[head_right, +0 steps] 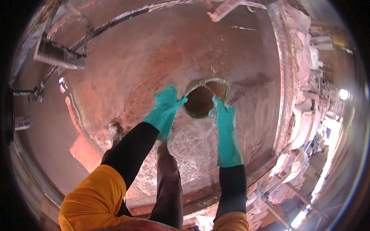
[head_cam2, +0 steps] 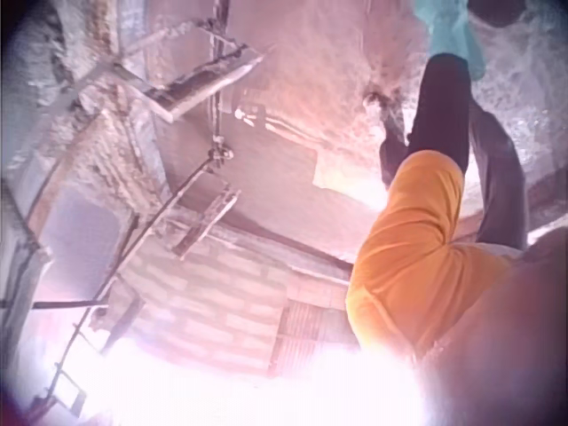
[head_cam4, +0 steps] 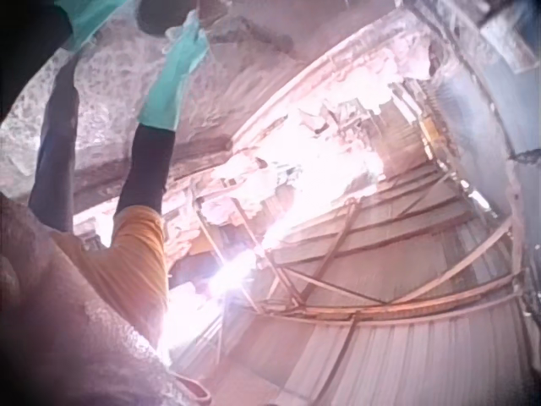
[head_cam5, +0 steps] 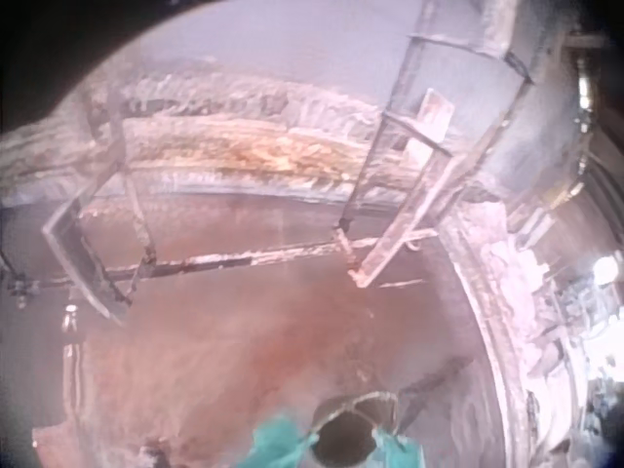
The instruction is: The person repeatedly scoops a liquid from a large circular container using a small bucket and pours it onto the floor. The person refills the bucket from a pipe and continues the cycle of scooping and pouring across the floor area.
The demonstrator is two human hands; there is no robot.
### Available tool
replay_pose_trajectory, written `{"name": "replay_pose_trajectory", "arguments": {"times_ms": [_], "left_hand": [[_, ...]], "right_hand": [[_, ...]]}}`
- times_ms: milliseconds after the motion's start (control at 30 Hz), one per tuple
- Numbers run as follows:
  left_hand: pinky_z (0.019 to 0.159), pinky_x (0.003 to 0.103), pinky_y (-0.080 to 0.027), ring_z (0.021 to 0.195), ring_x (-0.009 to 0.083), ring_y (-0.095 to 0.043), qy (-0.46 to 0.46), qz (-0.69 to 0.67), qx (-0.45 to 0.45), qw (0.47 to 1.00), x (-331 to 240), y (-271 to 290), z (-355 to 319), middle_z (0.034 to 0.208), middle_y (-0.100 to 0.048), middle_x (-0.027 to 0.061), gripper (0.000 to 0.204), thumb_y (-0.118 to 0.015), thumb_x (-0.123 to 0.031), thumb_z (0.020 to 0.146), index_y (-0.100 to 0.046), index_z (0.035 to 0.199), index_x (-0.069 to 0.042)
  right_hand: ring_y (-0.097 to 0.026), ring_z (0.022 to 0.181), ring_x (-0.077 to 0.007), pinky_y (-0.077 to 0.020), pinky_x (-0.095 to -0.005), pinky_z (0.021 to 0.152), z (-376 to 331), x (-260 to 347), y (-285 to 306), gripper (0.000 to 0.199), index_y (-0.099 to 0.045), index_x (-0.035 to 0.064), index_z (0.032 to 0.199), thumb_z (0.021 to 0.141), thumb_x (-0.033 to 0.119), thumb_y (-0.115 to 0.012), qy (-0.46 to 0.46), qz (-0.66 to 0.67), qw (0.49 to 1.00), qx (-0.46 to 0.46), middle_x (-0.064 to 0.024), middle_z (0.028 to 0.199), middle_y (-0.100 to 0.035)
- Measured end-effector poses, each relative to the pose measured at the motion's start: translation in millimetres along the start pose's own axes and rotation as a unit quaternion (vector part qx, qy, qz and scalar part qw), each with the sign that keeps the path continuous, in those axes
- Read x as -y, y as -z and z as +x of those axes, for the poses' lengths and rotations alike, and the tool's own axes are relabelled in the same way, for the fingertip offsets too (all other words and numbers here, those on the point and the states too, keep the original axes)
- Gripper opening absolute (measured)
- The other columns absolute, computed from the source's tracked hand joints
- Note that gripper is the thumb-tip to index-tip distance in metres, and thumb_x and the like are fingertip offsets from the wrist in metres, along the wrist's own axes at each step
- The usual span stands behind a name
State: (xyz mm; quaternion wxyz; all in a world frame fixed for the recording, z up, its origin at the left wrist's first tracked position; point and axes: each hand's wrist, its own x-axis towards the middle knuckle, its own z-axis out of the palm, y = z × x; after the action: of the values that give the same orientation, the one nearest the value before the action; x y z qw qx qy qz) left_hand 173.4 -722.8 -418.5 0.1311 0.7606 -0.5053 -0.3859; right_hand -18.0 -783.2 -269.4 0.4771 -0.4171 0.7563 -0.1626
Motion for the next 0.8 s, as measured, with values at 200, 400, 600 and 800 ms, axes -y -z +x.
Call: {"name": "replay_pose_trajectory", "arguments": {"times_ms": [200, 400, 600, 800], "left_hand": [[0.092, 0.047, -0.050, 0.110, 0.0397, -0.062, -0.093, 0.089, 0.125, 0.984, -58, 18, -82, 0.118, -0.061, 0.0251, 0.089, -0.080, -0.062, 0.067, -0.059, 0.119, 0.006], [0.108, 0.048, -0.040, 0.126, 0.0420, -0.051, -0.219, 0.125, 0.109, 0.962, -106, 2, -154, 0.130, -0.055, 0.0285, 0.098, -0.085, -0.057, 0.061, -0.054, 0.126, 0.009], [0.108, 0.045, -0.038, 0.126, 0.0382, -0.049, -0.207, 0.161, 0.123, 0.957, -164, 3, -202, 0.130, -0.054, 0.0248, 0.102, -0.090, -0.057, 0.049, -0.056, 0.121, 0.007], [0.109, 0.042, -0.039, 0.128, 0.0368, -0.050, -0.132, 0.239, 0.132, 0.953, -252, -2, -226, 0.136, -0.051, 0.0264, 0.118, -0.090, -0.061, 0.048, -0.048, 0.131, 0.012]], "right_hand": [[-0.054, 0.047, -0.0117, -0.0380, -0.0265, 0.043, -70, -79, 96, 0.034, -0.070, 0.0036, 0.081, 0.087, 0.037, -0.074, -0.109, 0.070, 0.990, -0.053, -0.0052, 0.060, -0.063], [-0.053, 0.043, -0.0146, -0.0384, -0.0295, 0.039, -161, -130, 155, 0.031, -0.070, 0.0030, 0.081, 0.086, 0.033, -0.075, -0.194, 0.222, 0.948, -0.118, -0.0064, 0.058, -0.062], [-0.053, 0.042, -0.0132, -0.0378, -0.0273, 0.037, -241, -154, 199, 0.038, -0.067, 0.0052, 0.073, 0.086, 0.039, -0.076, -0.244, 0.277, 0.916, -0.156, -0.0065, 0.058, -0.062], [-0.049, 0.040, -0.0123, -0.0391, -0.0276, 0.036, -288, -160, 248, 0.043, -0.066, 0.0044, 0.070, 0.088, 0.042, -0.073, -0.242, 0.374, 0.872, -0.202, -0.0068, 0.058, -0.062]]}}
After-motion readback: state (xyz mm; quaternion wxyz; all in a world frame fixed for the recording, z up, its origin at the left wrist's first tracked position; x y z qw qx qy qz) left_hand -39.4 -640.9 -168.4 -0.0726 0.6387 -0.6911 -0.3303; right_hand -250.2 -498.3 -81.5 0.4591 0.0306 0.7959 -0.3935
